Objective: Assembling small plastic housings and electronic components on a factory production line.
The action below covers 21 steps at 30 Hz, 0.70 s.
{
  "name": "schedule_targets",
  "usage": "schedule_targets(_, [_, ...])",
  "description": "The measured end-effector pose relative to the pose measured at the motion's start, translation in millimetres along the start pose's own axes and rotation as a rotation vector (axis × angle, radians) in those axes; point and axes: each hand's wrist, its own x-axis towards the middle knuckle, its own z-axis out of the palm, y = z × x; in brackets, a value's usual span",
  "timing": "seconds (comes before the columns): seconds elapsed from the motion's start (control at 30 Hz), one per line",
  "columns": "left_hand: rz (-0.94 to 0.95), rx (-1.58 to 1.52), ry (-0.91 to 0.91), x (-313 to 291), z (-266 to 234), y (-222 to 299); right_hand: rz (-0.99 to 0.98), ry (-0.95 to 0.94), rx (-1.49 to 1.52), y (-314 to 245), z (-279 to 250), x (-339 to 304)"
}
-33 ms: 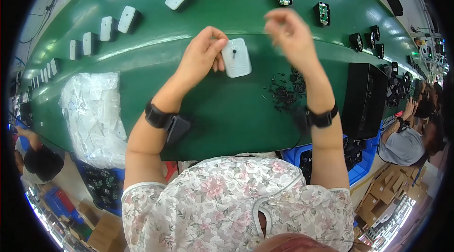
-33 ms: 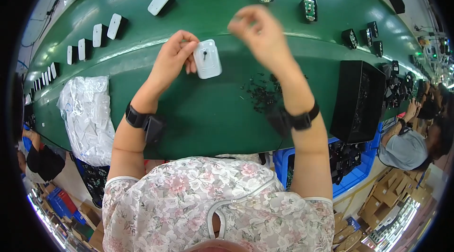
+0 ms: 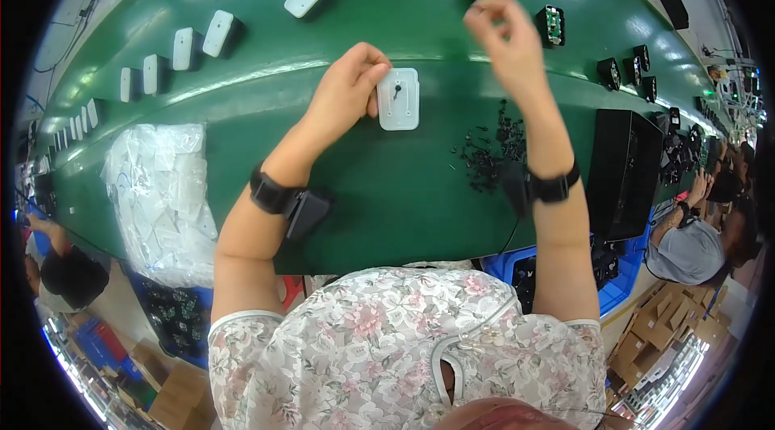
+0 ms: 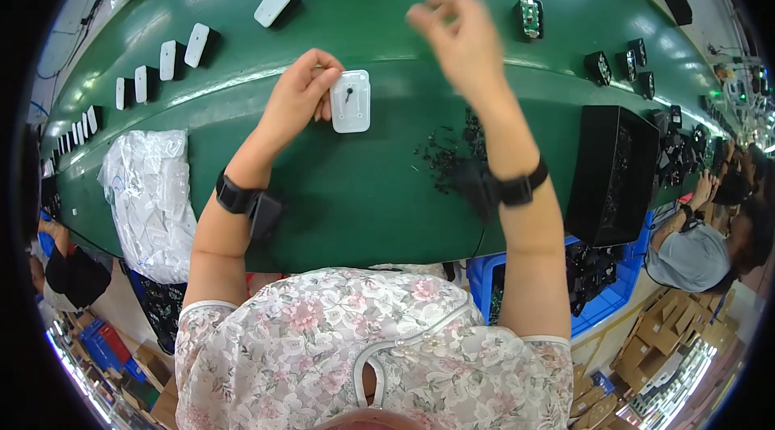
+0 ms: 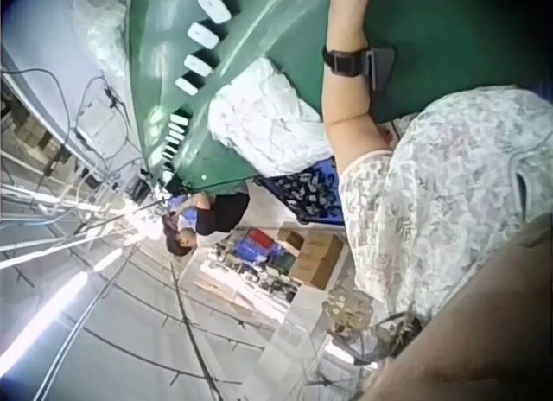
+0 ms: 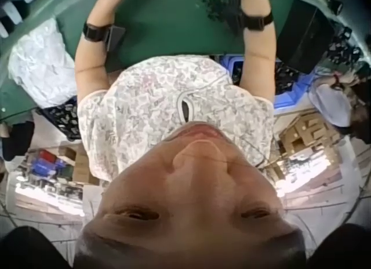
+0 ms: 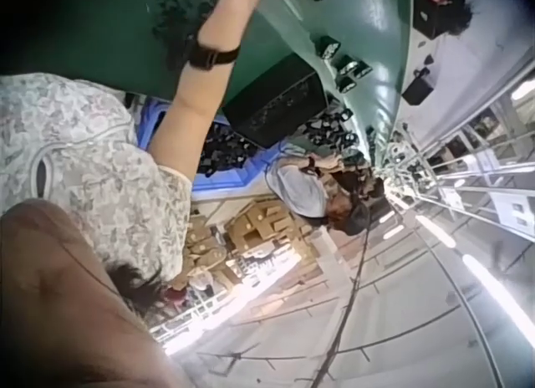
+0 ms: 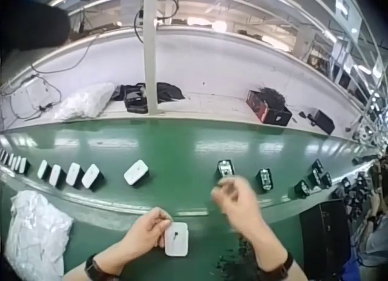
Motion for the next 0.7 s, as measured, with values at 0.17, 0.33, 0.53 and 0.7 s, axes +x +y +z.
schedule_targets(0.17, [0.354,0.47,0.193,28,18,-21,0.001,0.148,-0.893,35,8,75])
schedule_targets(0.33, [0.576,0.76,0.288,21,28,-13,0.258,-0.177,-0.794,36,1,84])
schedule_targets(0.53, [0.613,0.866,0.255,-16,27,-22,0.267,-0.113,0.116,19,-20,4])
schedule_targets(0.7, [0.767,0.846,0.135,-14,23,-30,0.077,-0.153,-0.431,22,-43,-36])
